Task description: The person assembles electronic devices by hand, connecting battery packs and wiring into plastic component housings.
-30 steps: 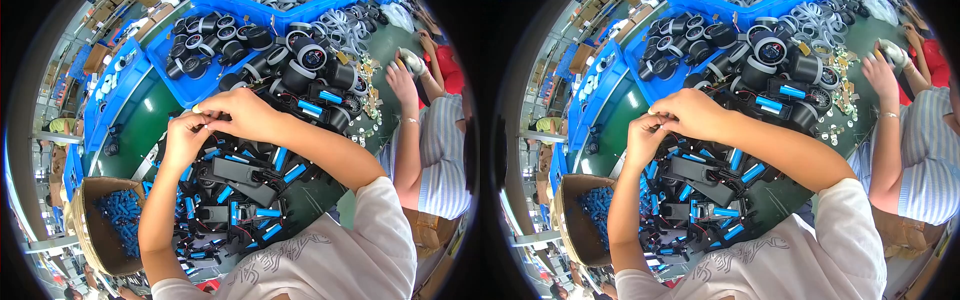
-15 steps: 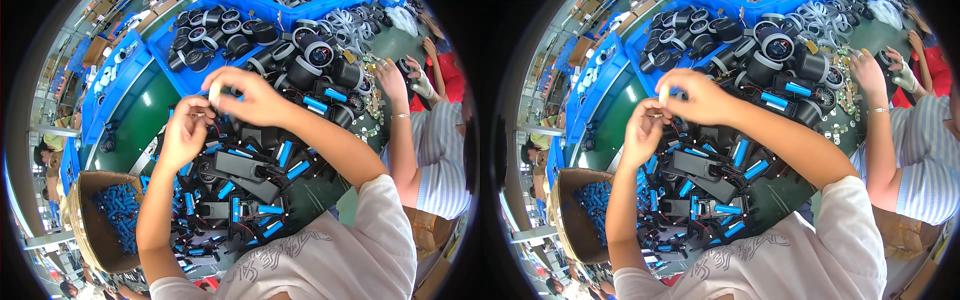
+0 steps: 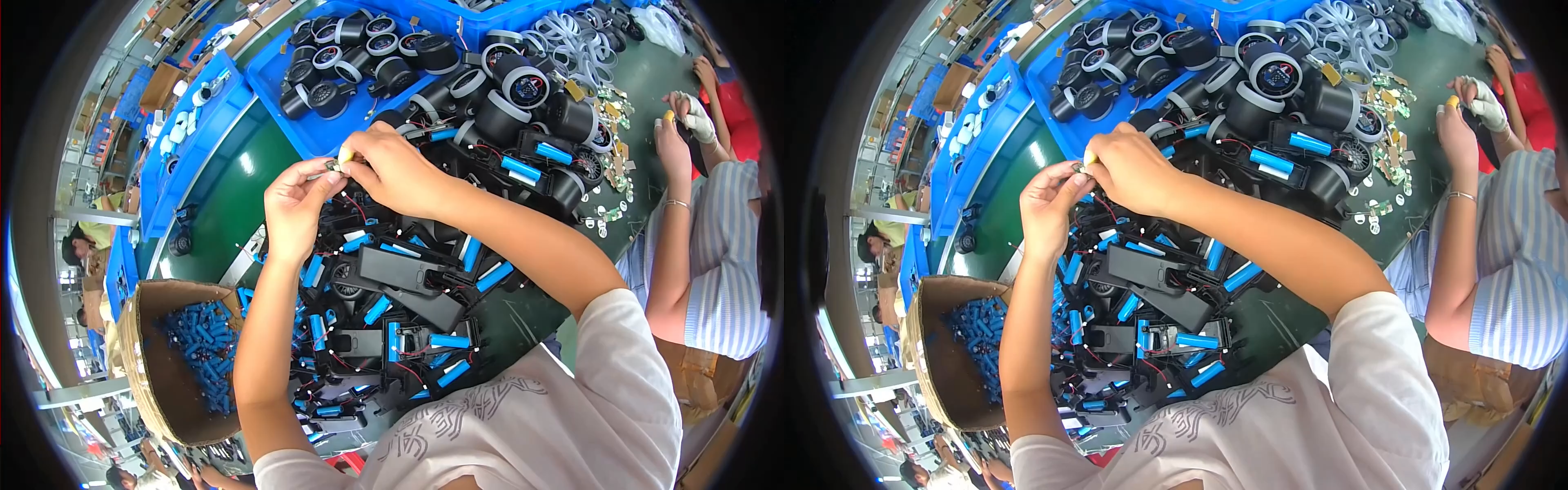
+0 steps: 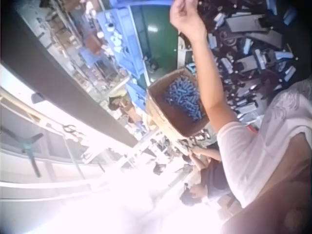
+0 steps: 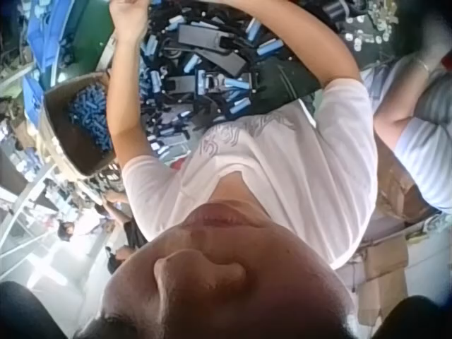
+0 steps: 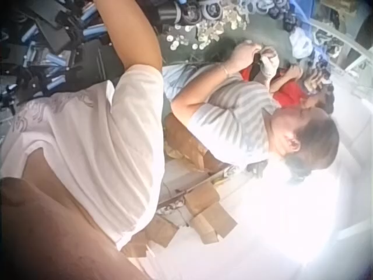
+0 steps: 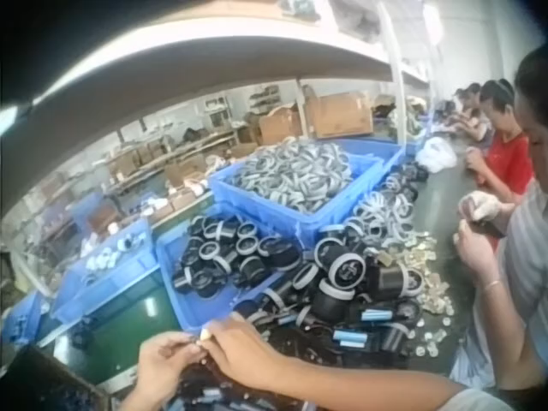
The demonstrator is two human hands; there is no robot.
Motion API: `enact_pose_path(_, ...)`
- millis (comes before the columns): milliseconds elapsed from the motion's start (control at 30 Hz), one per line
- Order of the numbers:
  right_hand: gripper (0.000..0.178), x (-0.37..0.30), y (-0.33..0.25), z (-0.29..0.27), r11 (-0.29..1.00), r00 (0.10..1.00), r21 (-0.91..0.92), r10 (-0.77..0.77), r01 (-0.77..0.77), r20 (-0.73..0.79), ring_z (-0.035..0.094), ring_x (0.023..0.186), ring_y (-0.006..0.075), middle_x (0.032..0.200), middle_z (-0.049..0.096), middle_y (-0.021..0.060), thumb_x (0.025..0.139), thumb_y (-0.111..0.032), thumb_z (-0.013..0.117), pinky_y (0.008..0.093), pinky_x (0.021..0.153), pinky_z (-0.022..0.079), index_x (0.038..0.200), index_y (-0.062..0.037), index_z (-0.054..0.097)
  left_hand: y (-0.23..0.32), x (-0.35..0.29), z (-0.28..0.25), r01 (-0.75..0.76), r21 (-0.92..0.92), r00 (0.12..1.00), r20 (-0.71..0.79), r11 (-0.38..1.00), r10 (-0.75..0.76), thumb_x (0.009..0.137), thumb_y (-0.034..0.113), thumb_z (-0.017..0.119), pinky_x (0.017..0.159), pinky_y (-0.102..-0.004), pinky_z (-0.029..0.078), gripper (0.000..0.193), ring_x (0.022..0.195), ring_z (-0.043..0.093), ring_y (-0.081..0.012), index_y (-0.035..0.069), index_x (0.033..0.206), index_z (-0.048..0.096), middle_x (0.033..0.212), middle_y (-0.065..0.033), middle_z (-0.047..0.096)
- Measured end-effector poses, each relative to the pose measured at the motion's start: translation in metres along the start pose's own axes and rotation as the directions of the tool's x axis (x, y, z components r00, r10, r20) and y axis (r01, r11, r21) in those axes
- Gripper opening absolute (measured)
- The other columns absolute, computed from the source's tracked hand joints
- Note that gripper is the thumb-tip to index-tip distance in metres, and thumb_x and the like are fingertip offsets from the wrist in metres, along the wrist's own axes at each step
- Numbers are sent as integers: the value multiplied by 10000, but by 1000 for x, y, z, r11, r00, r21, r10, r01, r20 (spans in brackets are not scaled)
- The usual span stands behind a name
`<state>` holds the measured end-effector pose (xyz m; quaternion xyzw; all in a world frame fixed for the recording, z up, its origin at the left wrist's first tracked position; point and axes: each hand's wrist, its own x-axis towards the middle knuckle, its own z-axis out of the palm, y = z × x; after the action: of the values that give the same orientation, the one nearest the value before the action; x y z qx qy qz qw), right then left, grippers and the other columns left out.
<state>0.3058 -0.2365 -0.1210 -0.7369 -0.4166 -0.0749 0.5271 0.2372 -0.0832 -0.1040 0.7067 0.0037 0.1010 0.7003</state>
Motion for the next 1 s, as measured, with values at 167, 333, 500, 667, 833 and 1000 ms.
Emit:
enact_pose_path(167,57,-2,-1,-1,999,999,-38,18,-17,28,507,771,269,746,585,101,776,-68,601,364,718,406,810,-35,569,4,-1,1,-31,0,999,11,1000,31,812,-54,574,811,-307,524,144,862,618,-179,-53,956,584,941,-132,620)
enact_pose_path(333,64,-4,0,-4,999,1000,-31,-27,27,-13,514,768,259,742,593,89,776,-79,606,357,723,409,810,-34,575,8,-1,1,-12,127,998,62,992,4,812,-52,573,804,-312,527,155,858,619,-190,-49,966,584,935,-128,615)
enact_pose_path(500,71,-3,-3,-11,1000,1000,8,21,-21,19,524,763,238,738,601,75,775,-95,613,354,729,411,803,-34,591,4,-4,5,-2,28,999,32,1000,1,807,-56,577,796,-308,530,151,844,627,-185,-51,957,588,929,-129,624)
enact_pose_path(667,110,-3,-3,-20,996,997,73,57,-60,43,554,753,223,741,623,80,762,-124,637,345,716,429,825,-34,623,2,-2,8,12,-49,1000,24,999,-11,809,-44,581,795,-315,535,155,845,628,-194,-50,964,583,942,-134,619)
enact_pose_path(833,129,-7,-4,-16,974,984,141,180,-177,-13,559,749,230,726,629,79,748,-145,655,343,709,436,826,-44,635,4,-4,10,28,-39,999,35,999,-27,816,-41,573,797,-316,534,141,854,613,-170,-34,956,584,930,-119,616)
enact_pose_path(1000,113,-10,-11,-7,965,990,-261,-30,-6,-135,518,787,266,706,609,78,725,-155,628,402,715,374,699,-46,612,4,-5,16,29,7,999,-24,1000,-29,810,-46,582,777,-289,529,151,822,629,-171,-46,960,605,912,-124,636)
